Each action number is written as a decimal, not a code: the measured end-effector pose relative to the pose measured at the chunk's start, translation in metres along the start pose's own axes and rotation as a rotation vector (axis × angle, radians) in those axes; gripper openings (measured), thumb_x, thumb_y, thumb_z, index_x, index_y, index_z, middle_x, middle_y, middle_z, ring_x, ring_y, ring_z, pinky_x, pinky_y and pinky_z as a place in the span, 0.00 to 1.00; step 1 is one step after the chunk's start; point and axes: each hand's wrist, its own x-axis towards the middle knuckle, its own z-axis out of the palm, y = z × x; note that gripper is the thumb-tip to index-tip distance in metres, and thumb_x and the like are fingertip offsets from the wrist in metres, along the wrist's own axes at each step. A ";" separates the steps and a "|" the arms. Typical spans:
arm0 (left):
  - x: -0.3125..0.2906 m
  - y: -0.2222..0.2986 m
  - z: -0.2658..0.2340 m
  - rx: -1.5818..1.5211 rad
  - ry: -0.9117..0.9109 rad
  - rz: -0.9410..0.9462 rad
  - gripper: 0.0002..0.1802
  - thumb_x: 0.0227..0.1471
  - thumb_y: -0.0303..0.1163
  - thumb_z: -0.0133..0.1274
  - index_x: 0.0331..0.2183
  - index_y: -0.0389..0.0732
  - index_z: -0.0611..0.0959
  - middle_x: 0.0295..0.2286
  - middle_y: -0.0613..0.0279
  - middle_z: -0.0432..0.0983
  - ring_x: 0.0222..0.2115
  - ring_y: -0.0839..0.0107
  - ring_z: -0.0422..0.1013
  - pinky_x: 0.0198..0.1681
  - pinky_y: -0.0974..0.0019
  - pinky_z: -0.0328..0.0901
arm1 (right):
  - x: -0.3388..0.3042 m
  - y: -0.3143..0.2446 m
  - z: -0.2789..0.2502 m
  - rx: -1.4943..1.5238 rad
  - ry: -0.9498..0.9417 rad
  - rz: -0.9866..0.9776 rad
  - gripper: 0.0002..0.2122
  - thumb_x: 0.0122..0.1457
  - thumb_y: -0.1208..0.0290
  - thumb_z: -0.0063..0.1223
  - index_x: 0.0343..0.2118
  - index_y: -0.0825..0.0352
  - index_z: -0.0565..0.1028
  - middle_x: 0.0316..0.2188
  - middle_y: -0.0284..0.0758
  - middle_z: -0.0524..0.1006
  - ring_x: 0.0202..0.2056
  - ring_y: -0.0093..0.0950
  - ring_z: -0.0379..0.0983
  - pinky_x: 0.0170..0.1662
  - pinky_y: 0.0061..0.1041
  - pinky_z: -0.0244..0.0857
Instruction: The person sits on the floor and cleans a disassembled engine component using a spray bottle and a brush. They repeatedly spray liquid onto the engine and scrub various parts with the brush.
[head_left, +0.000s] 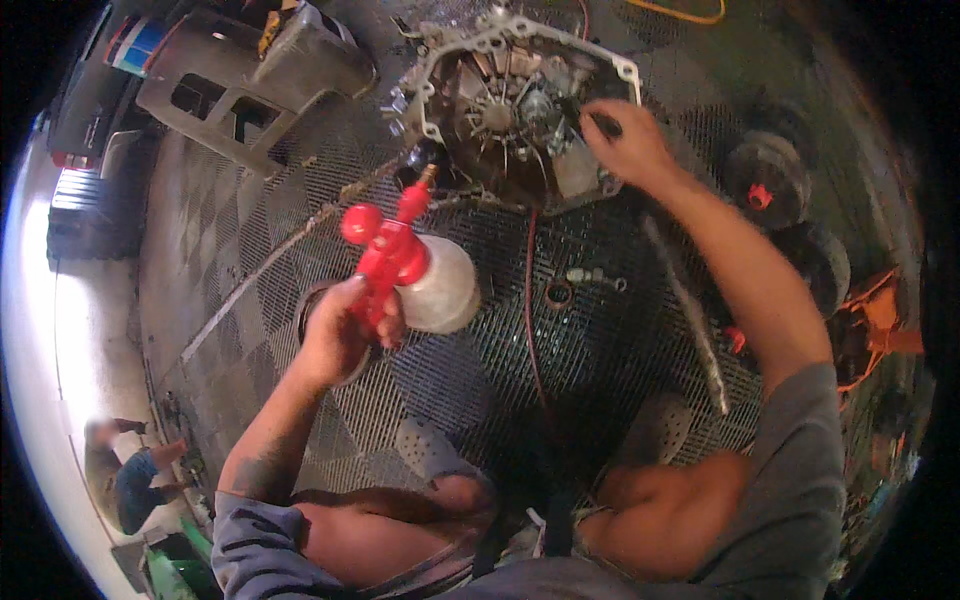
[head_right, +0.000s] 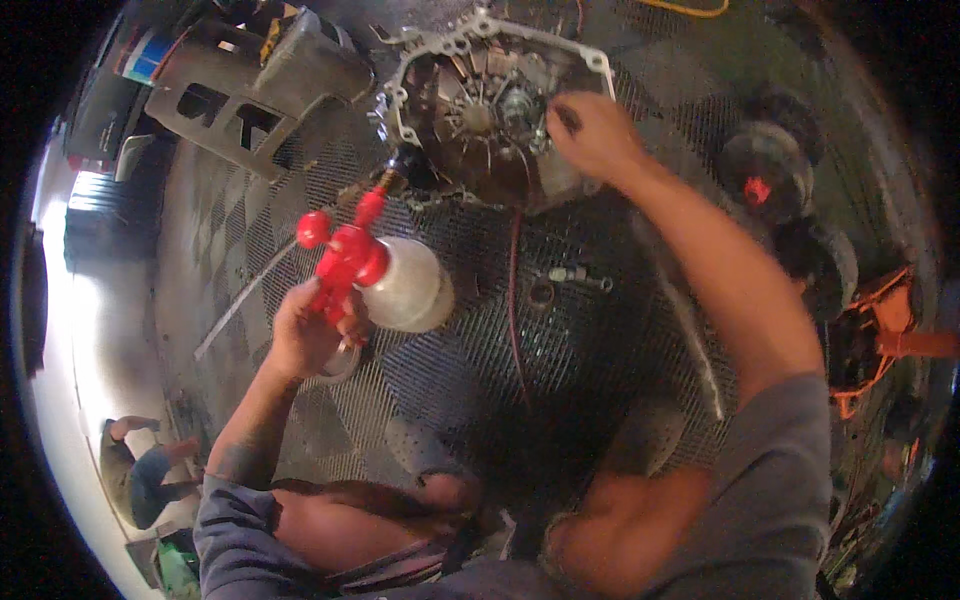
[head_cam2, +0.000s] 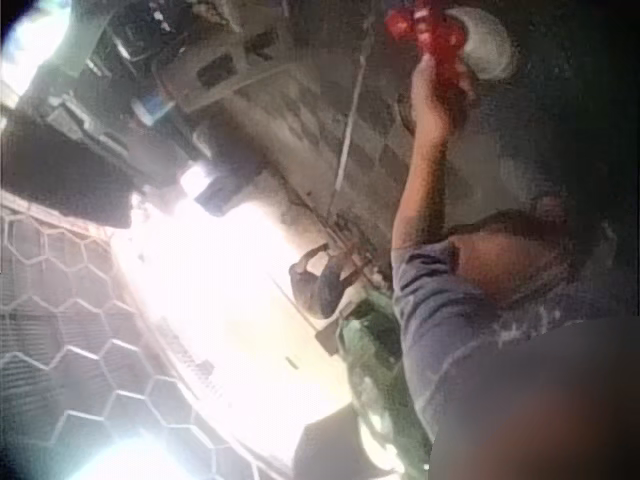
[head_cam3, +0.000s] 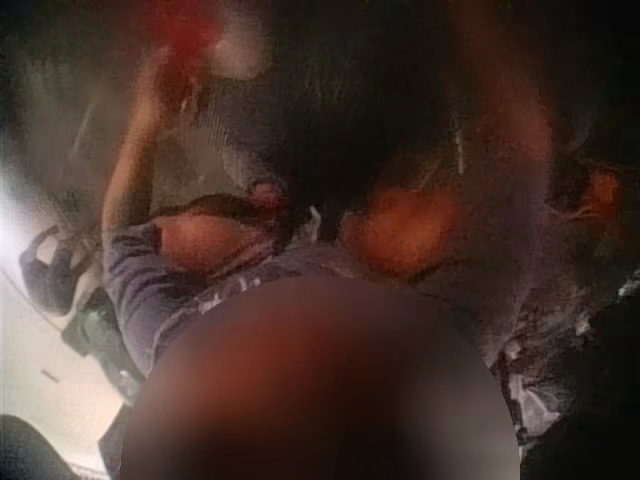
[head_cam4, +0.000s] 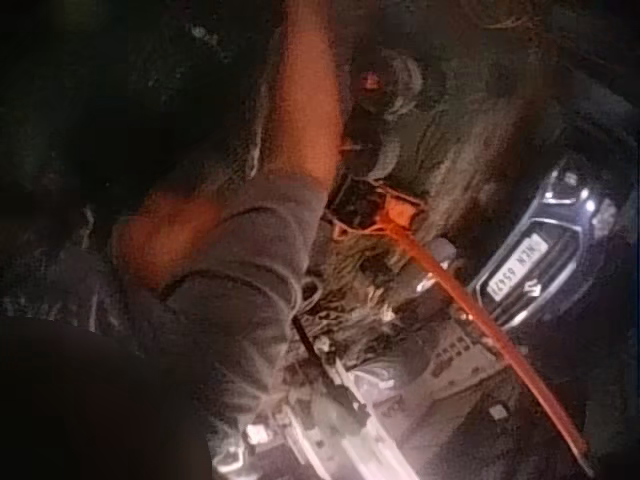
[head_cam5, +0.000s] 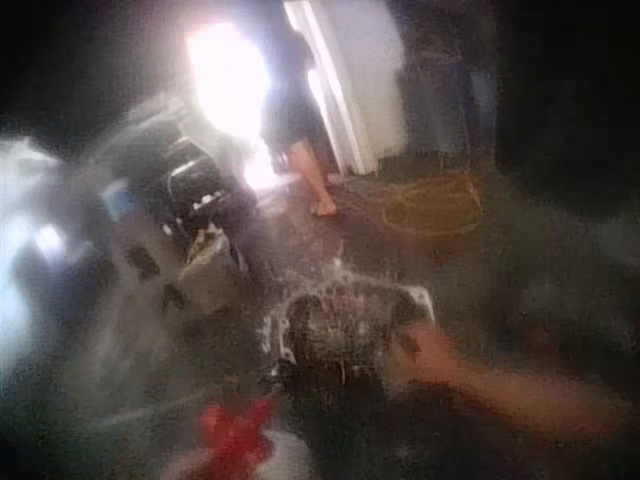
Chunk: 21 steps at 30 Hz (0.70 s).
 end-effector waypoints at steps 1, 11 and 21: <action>0.004 -0.001 0.004 -0.046 0.026 -0.029 0.26 0.58 0.54 0.40 0.30 0.38 0.75 0.19 0.63 0.67 0.21 0.68 0.65 0.29 0.65 0.61 | -0.002 0.000 -0.004 0.041 0.033 -0.034 0.13 0.55 0.64 0.54 0.37 0.68 0.79 0.36 0.45 0.80 0.39 0.45 0.76 0.46 0.39 0.69; 0.037 -0.002 0.024 -0.052 0.006 -0.039 0.24 0.61 0.52 0.41 0.31 0.39 0.75 0.20 0.64 0.69 0.21 0.72 0.66 0.27 0.69 0.61 | -0.019 -0.001 -0.027 0.064 0.000 0.031 0.10 0.56 0.69 0.56 0.37 0.68 0.79 0.37 0.43 0.80 0.41 0.40 0.77 0.47 0.33 0.68; 0.085 0.008 0.013 -0.284 0.021 -0.133 0.25 0.58 0.56 0.44 0.28 0.42 0.74 0.17 0.68 0.66 0.17 0.73 0.63 0.24 0.68 0.58 | -0.004 -0.018 -0.009 0.048 -0.011 0.050 0.11 0.56 0.67 0.56 0.36 0.69 0.79 0.37 0.44 0.80 0.41 0.41 0.77 0.48 0.34 0.69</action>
